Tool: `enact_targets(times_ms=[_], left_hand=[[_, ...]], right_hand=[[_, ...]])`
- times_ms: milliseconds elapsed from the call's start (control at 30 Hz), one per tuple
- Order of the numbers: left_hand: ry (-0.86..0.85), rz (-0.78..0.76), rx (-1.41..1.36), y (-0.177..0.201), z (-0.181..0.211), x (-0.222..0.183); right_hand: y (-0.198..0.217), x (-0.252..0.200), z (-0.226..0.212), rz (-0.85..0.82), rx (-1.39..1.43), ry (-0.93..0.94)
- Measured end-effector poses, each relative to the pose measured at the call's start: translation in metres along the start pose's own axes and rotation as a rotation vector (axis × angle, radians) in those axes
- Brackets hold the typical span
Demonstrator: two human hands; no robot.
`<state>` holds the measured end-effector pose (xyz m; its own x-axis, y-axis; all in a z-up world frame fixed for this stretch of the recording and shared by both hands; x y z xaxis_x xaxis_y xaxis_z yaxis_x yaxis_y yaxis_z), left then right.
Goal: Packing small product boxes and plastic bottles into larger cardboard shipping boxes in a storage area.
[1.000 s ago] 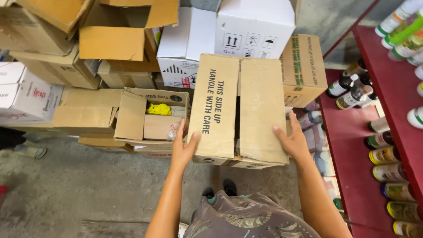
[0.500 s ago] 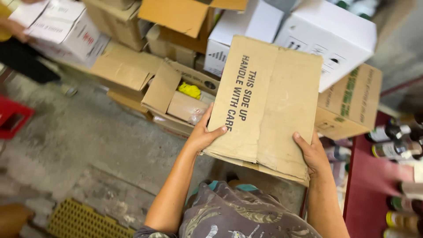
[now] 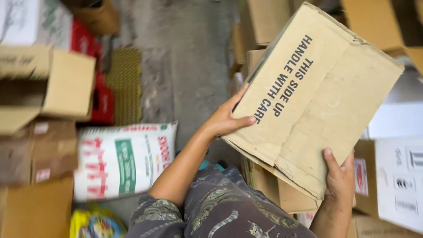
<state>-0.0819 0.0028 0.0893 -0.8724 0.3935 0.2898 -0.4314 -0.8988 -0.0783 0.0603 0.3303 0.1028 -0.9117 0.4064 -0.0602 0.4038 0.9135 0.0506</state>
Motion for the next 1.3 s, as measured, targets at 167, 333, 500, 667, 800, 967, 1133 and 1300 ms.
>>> enact_targets(times_ms=[167,333,500,667,800,967,1133,1300], left_hand=[[0.075,0.29,0.019,0.035,0.002,-0.078],[0.011,0.479,0.003,0.068,0.014,-0.136],[-0.028,0.58,0.113,0.086,0.028,-0.178],[-0.09,0.598,0.079,0.09,0.025,-0.216],[0.018,0.634,0.139,0.105,0.034,-0.263],[-0.031,0.688,0.125,0.137,0.038,-0.33],[0.145,0.83,0.188,0.167,0.047,-0.405],[0.132,1.079,0.196,0.194,0.051,-0.473]], right_hand=[[-0.054,0.02,-0.002,-0.275,-0.026,-0.039],[-0.118,0.022,-0.003,-0.467,-0.058,-0.036],[-0.145,0.008,-0.002,-0.542,-0.127,-0.003],[-0.155,-0.016,0.002,-0.555,-0.165,0.022],[-0.186,-0.068,0.001,-0.492,-0.189,-0.091],[-0.231,-0.094,0.035,-0.533,-0.234,-0.15],[-0.296,-0.103,0.073,-0.683,-0.262,-0.141],[-0.398,-0.132,0.073,-0.909,-0.309,-0.186]])
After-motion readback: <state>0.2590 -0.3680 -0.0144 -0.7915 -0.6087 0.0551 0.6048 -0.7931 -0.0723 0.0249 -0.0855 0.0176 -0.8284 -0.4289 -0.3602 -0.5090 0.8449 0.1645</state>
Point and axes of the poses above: each hand's wrist, its own x-axis towards the middle knuckle, its own y-axis out of the back of the hand, z = x × y, the point moved 10 cm from there along x, towards the middle knuckle, and after that the axes turned 7 degrees about -y, right-handed, at the moved point
